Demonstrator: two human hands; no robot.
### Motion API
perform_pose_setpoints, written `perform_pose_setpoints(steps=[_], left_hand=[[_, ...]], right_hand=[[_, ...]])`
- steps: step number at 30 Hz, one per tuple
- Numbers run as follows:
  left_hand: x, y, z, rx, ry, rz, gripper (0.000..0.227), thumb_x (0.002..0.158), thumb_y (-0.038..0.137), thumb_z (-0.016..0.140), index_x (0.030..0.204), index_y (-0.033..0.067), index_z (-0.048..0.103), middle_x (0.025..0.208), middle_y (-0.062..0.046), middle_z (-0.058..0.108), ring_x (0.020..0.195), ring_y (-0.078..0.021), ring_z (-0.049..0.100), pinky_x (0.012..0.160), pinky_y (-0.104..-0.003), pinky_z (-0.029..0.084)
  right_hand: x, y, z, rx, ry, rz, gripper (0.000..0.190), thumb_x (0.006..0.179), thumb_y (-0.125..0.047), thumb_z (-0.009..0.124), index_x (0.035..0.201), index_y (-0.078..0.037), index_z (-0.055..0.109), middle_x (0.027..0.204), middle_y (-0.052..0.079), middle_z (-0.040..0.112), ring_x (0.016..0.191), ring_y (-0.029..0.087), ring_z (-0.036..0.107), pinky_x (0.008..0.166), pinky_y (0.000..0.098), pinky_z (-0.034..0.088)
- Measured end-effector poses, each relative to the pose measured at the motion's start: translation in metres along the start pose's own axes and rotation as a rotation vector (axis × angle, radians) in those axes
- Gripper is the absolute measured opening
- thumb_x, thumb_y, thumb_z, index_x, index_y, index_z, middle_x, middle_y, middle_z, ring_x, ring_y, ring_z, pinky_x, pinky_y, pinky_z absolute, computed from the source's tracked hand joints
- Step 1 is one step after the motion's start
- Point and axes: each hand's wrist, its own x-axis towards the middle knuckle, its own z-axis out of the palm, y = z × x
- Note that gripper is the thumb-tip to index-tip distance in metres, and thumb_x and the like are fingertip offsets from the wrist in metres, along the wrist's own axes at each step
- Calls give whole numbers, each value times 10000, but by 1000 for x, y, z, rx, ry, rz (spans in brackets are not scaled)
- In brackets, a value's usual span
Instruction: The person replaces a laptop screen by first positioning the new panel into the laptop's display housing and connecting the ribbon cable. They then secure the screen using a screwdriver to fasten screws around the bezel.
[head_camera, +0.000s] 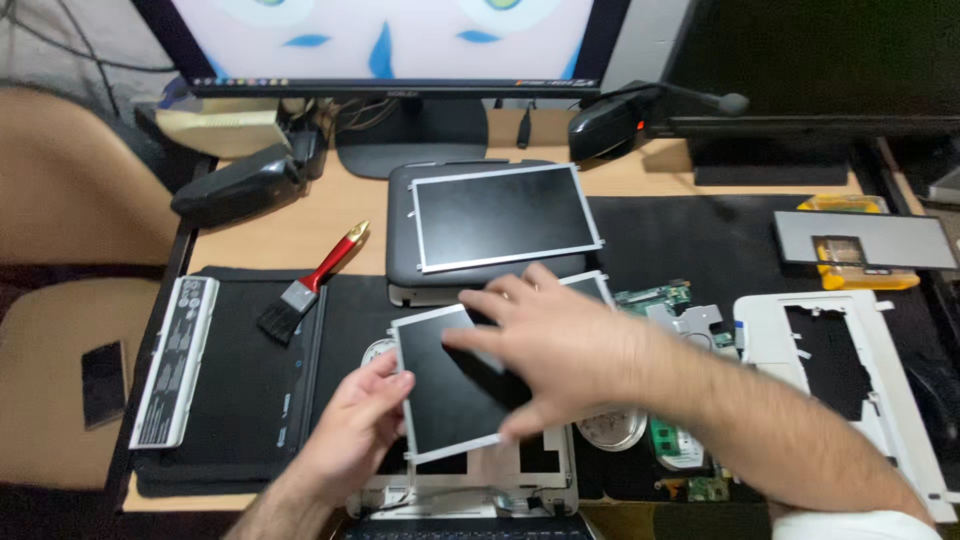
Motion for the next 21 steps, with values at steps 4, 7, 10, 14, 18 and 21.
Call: perform_pose_setpoints(steps=[4, 7, 10, 14, 18, 21], left_hand=[[-27, 12, -39, -35, -2, 16, 544, 1145, 166, 746, 1651, -29, 714, 1121, -120, 878, 901, -184, 837, 750, -350, 697], [-45, 16, -56, -5, 110, -21, 555, 1123, 121, 714, 1638, -85, 732, 1339, -260, 911, 1111, -329, 879, 949, -491, 736], [-58, 12, -74, 16, 73, -20, 578, 1141, 145, 702, 1671, -87, 701, 1297, -241, 930, 1041, -300, 910, 881, -462, 768], [-67, 9, -85, -4, 66, -30, 587, 1124, 161, 736, 1657, -82, 692, 1279, -244, 930, 968, -283, 917, 790, -446, 775], [-66, 9, -83, -7, 149, -55, 628, 1114, 125, 682, 1699, -105, 672, 1420, -351, 893, 1186, -443, 888, 996, -588, 738], [-63, 8, -81, -23, 204, -70, 638, 1106, 69, 632, 1711, -135, 654, 1494, -390, 847, 1263, -483, 836, 1074, -609, 674]], right_hand=[[42, 98, 18, 89, 228, -95, 1131, 877, -925, 872, 1732, -211, 673, 1774, 277, 598, 1650, 501, 521, 1161, 785, 447], [66, 152, 20, 88, 323, 79, 1216, 744, -742, 1107, 1744, -236, 634, 1885, 263, 474, 1750, 505, 398, 1375, 721, 327], [80, 157, 0, 185, -31, 414, 1394, 683, -595, 1187, 1856, -437, 451, 2054, 140, 103, 1892, 424, 48, 1482, 693, 139], [94, 161, -6, 184, -132, 461, 1432, 658, -508, 1229, 1831, -415, 414, 2037, 119, 166, 1884, 372, 120, 1465, 705, 206], [93, 157, -15, 142, -93, 450, 1368, 623, -531, 1226, 1785, -347, 527, 1840, 77, 455, 1733, 370, 391, 1421, 631, 342], [87, 160, -5, 89, -59, 409, 1366, 635, -577, 1199, 1770, -322, 483, 1767, 151, 496, 1623, 417, 455, 1347, 668, 393]])
